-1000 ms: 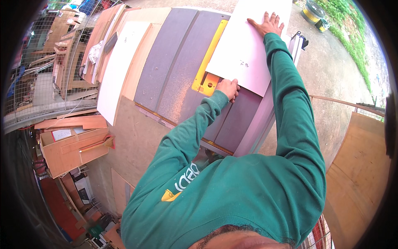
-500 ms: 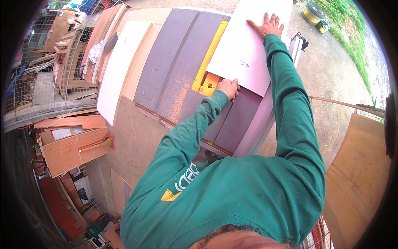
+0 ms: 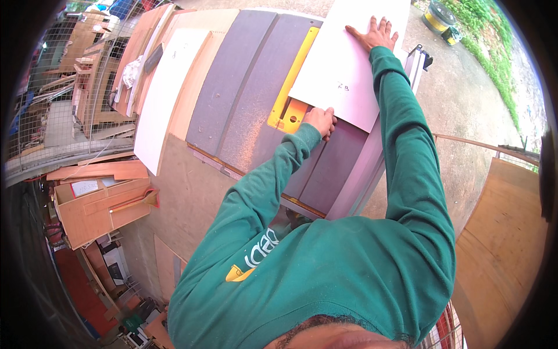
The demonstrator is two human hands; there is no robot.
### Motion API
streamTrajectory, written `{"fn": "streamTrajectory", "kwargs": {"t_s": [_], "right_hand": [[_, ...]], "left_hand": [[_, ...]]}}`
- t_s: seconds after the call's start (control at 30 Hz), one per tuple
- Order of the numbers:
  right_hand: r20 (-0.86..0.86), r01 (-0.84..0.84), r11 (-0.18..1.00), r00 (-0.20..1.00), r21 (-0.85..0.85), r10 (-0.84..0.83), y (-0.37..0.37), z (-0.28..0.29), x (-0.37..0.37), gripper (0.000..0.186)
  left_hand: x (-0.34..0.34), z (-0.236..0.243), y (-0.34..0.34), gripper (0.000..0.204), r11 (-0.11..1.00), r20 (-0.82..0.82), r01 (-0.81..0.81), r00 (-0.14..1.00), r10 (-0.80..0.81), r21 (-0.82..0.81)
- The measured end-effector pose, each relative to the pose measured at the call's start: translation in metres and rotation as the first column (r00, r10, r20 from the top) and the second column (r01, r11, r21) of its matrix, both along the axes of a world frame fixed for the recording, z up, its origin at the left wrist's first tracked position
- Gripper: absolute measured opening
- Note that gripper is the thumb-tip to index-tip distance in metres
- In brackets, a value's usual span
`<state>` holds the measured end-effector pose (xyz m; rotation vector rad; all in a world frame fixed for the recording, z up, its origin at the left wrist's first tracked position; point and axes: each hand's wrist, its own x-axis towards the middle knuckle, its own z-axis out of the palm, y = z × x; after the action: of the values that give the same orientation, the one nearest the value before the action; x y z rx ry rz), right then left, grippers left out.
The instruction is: The person uses a table saw to cut a large pink board into smaller pieces. They align the board against the fence, push it through the blade, and then move the cut pieces aside. The process is repeated for multiple boards.
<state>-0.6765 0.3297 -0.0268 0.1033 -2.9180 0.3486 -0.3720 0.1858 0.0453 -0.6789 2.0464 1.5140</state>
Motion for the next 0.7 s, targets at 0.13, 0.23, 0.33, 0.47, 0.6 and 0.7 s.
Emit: {"fn": "streamTrajectory", "kwargs": {"t_s": [0.13, 0.23, 0.33, 0.47, 0.6, 0.7], "right_hand": [[-0.006, 0.014, 1.0, 1.0, 0.022, -0.014, 0.0011, -0.0019, -0.0002, 0.116], [-0.004, 0.011, 1.0, 1.0, 0.012, -0.011, 0.0003, -0.0019, -0.0003, 0.115], [-0.017, 0.012, 1.0, 1.0, -0.004, -0.012, 0.0002, -0.0039, -0.0012, 0.115], [-0.025, 0.021, 1.0, 0.999, 0.01, -0.021, -0.0012, -0.0048, -0.0027, 0.115], [-0.029, 0.02, 1.0, 0.999, -0.012, -0.02, 0.0006, -0.0062, -0.0035, 0.115], [-0.022, 0.018, 1.0, 1.0, -0.022, -0.018, 0.0014, -0.0057, -0.0028, 0.115]], "left_hand": [[-0.0012, -0.003, 0.0009, 0.052, 1.0, -0.003, -0.008, 1.0, 0.008, 0.002], [-0.0016, -0.0024, 0.0012, 0.052, 1.0, 0.004, -0.008, 1.0, 0.008, 0.001], [-0.003, -0.001, 0.0017, 0.051, 1.0, 0.006, -0.007, 1.0, 0.007, 0.006], [-0.0047, -0.0013, 0.0017, 0.052, 1.0, 0.003, -0.001, 1.0, 0.001, -0.006], [-0.0061, -0.0011, 0.0024, 0.052, 1.0, 0.007, -0.005, 1.0, 0.005, -0.006], [-0.0073, 0.0017, 0.0034, 0.051, 1.0, 0.008, 0.001, 1.0, -0.001, -0.008]]}}
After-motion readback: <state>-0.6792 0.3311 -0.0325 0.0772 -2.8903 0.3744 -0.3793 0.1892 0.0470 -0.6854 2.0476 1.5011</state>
